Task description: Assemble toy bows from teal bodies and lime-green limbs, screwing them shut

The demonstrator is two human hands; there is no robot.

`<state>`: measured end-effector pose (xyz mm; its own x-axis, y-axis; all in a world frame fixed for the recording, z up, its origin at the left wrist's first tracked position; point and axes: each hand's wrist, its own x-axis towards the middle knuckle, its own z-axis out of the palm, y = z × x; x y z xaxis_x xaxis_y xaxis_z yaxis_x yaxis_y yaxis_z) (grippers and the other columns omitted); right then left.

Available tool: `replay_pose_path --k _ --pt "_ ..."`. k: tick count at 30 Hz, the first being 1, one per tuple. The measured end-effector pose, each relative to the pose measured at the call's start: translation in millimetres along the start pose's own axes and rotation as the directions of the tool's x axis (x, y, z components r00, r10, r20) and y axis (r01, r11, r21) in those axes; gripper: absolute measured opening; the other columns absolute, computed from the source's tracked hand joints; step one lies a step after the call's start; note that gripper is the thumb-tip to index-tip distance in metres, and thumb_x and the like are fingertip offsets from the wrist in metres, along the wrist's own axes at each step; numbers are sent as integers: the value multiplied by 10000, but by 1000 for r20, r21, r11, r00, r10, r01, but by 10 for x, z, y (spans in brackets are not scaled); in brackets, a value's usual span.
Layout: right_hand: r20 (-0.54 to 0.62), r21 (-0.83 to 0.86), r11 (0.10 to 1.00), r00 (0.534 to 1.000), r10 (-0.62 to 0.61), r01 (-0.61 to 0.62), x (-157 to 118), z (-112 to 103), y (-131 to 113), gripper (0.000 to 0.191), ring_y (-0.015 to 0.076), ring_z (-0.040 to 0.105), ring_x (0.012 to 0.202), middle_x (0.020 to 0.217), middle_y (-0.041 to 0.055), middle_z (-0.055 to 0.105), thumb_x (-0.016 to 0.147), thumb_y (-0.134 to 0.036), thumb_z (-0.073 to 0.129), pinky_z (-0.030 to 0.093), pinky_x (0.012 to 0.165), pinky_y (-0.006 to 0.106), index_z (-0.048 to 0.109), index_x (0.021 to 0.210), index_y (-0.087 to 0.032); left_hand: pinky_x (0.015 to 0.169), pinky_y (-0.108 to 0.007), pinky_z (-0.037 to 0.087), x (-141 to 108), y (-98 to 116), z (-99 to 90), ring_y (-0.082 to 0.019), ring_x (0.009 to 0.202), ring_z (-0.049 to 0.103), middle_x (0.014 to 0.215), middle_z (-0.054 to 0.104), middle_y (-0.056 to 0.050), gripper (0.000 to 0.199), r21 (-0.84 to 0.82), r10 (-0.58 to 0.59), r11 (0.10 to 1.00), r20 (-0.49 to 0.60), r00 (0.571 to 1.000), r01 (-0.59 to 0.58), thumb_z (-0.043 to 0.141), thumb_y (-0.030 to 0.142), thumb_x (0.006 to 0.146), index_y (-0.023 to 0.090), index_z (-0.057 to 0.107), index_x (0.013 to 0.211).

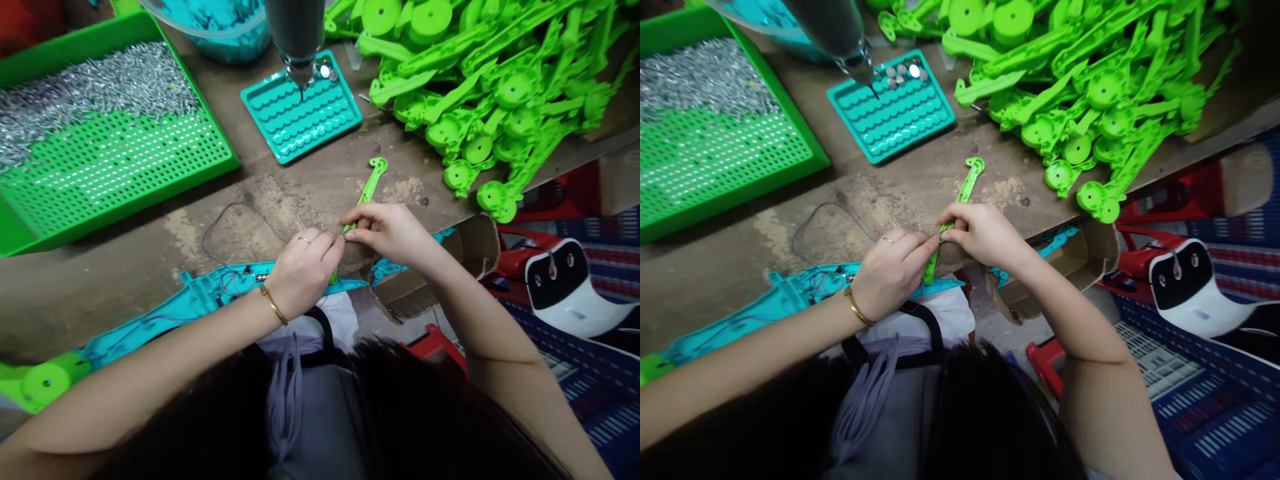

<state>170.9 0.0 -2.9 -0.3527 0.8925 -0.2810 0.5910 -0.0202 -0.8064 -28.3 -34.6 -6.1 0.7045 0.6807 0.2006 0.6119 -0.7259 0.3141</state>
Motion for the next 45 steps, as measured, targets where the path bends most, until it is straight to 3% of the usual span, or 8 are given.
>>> replay_pose_path --k 6,11,23,26,30,35,41,45 --pt "-54 -42 999 999 -5 3 -67 -54 -15 252 86 522 575 656 -61 627 775 -187 725 388 597 243 666 1020 -201 729 -353 525 5 -13 -9 -228 799 557 879 687 -113 270 1 11 1000 -81 997 -11 436 132 950 64 670 1067" --pt "-187 -217 962 960 -207 165 -103 -99 52 62 121 576 698 839 7 684 870 -233 630 442 662 262 685 848 -213 728 -365 522 -5 -34 15 -232 802 557 884 686 -118 266 -42 8 999 -87 996 -11 457 139 943 69 669 1086" --pt "-411 -385 909 851 -326 162 -114 53 197 142 132 612 724 818 23 673 906 -325 602 479 668 256 688 888 -213 796 -393 539 118 -29 -59 -251 864 610 911 667 -113 246 -118 -100 986 138 985 116 444 127 931 113 643 1075" --pt "-387 -505 844 826 -410 182 -141 86 217 175 142 649 800 882 44 708 927 -312 565 496 700 250 709 921 -213 856 -391 536 224 -46 -132 -245 936 626 1023 673 -125 360 -166 -87 978 230 969 127 435 106 921 90 550 1262" --pt "-272 -720 674 828 -491 163 -192 83 225 212 169 656 803 890 56 715 934 -305 535 487 654 272 718 990 -213 866 -392 527 333 -28 -211 -252 936 629 1017 664 -130 405 -118 -73 986 354 932 122 453 113 896 87 540 1290" --pt "-259 -671 718 848 -463 188 -227 64 203 237 152 648 853 959 52 711 951 -282 500 501 691 256 703 1062 -234 861 -397 521 383 20 -230 -274 974 623 1061 652 -143 447 -61 -99 988 439 893 139 478 129 885 72 504 1328" --pt "-197 -757 633 868 -457 161 -234 20 208 272 179 626 893 972 65 703 964 -291 460 492 717 282 710 1056 -232 839 -372 513 312 11 -278 -252 972 626 1059 654 -110 415 -21 -118 990 412 904 139 447 164 940 133 491 1352" --pt "-213 -731 668 883 -419 140 -249 -4 207 289 183 632 911 977 68 700 970 -302 449 510 727 284 708 1070 -223 795 -379 501 160 29 -353 -265 900 620 910 650 -99 225 98 -159 986 289 944 136 466 206 949 125 653 1045"
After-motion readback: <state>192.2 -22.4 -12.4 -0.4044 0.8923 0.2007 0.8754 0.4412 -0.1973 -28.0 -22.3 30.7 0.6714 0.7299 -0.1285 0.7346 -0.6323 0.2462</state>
